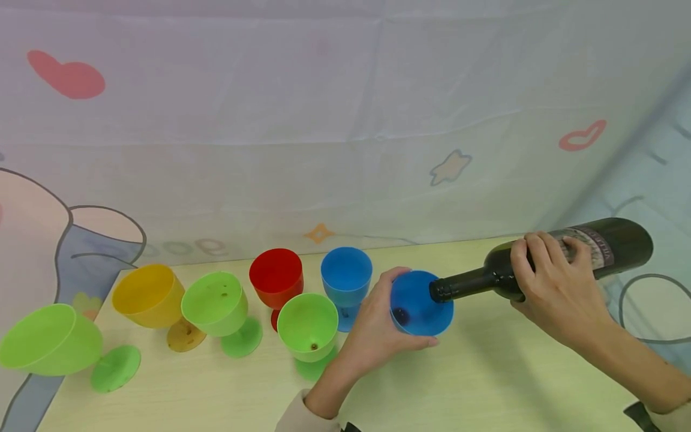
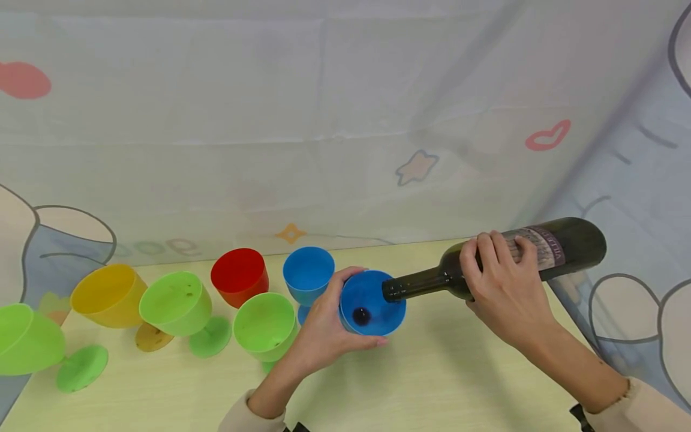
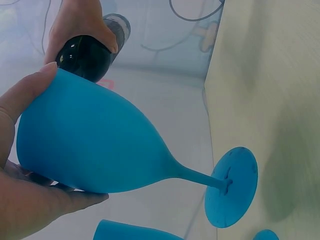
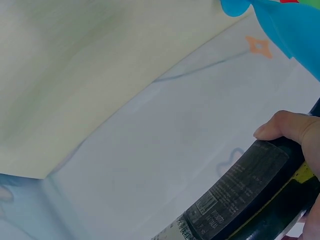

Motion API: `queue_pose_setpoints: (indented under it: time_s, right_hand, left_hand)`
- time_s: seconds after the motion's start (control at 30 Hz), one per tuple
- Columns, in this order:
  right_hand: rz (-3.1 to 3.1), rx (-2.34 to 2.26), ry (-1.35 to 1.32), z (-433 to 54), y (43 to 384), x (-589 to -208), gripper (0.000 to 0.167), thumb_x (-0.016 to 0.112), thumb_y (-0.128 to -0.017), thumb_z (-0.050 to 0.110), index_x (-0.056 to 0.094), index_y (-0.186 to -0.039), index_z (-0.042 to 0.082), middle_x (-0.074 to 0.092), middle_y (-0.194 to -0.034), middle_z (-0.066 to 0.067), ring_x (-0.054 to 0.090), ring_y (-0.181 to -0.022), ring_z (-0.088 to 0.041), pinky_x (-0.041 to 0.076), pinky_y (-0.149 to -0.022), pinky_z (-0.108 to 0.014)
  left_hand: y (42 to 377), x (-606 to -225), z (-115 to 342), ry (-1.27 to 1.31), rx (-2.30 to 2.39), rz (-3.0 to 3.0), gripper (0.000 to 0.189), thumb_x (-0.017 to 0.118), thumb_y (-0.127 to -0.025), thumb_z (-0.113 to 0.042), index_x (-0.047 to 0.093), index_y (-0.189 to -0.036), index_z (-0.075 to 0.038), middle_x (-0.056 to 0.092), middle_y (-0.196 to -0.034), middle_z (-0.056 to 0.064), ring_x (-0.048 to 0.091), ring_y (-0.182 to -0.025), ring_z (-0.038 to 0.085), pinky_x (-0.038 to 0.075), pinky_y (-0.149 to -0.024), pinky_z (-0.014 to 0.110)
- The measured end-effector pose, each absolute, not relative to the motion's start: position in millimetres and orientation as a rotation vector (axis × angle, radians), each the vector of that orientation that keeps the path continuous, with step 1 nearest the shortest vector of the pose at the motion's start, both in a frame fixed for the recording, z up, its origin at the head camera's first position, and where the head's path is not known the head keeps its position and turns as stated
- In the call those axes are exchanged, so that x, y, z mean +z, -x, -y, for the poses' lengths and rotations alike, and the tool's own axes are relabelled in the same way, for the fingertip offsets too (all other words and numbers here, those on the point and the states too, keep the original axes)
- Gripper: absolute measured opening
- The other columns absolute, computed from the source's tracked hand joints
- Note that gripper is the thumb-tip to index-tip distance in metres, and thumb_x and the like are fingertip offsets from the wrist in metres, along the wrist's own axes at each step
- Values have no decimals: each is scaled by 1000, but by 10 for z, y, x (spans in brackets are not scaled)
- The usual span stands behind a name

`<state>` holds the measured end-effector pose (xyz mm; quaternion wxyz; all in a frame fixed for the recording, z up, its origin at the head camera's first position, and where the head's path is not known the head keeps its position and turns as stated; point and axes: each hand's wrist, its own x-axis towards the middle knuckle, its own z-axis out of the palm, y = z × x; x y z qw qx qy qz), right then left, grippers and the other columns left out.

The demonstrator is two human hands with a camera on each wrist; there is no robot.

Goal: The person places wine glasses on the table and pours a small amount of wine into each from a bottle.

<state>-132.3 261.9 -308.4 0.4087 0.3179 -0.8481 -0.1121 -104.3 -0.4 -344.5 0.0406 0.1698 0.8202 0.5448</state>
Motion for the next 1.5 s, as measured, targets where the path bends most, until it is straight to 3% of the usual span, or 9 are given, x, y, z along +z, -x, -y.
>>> queue_pose_setpoints:
  time_s: [1.5]
  right_hand:
    - [2161,-302,-805,-2605,1299,-3064,86,85,-30,22,46,-98,-14,47,-90,-29,48,-85,-43,37,-70,-63]
  left_hand:
    - [1029,-3470,4,-520,1719,-2475,87,84,-63,-26,34,-134,-19,43,-133,3,40,-121,25,42,-90,46]
